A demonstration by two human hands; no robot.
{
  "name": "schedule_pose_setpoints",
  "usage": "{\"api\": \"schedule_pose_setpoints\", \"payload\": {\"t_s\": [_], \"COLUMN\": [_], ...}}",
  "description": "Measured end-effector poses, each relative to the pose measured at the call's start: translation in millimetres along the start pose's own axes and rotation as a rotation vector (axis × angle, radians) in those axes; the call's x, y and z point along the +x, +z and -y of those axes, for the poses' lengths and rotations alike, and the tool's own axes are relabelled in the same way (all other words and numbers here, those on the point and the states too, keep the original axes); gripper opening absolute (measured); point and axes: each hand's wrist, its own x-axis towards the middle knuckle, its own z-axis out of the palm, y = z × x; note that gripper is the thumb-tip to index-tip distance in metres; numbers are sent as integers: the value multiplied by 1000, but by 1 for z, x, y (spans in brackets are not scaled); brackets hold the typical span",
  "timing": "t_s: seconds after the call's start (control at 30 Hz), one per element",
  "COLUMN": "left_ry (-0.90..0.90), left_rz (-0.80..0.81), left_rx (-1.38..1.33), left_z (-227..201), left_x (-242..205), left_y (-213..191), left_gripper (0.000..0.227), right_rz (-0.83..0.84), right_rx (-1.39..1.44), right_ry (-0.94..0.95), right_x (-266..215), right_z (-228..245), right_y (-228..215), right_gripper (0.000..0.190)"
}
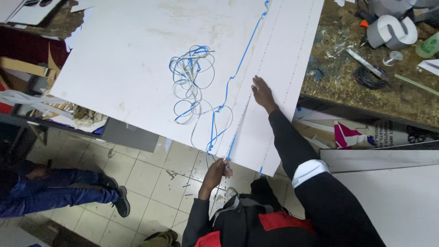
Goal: The person uses a metal tape measure to measure a large white sheet on a workbench. They extend the tape along the sheet's length and width, adjusting its position multiple times to take different measurements.
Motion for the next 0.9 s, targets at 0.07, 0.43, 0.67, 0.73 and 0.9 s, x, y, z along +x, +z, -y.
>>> {"api": "schedule_pose_setpoints", "payload": {"t_s": [0.07,0.43,0.67,0.73,0.9], "left_ry": [-13,34,2,-10,11], "left_rz": [-49,-90,-142,-143,-140], "left_rx": [-1,-68,38,74,92], "left_z": [5,38,52,55,58], "left_x": [-6,5,2,0,2], "left_y": [0,2,2,2,-2], "left_gripper": [40,43,42,41,38], "right_rz": [44,72,95,101,79], "right_rx": [-96,-293,-346,-331,-300], "right_ry": [15,25,1,-11,-72], "right_x": [1,-6,-37,-49,-72], "right_z": [-5,-12,-11,-13,-15], "right_y": [9,23,31,33,44], "right_gripper": [62,62,61,60,61]}}
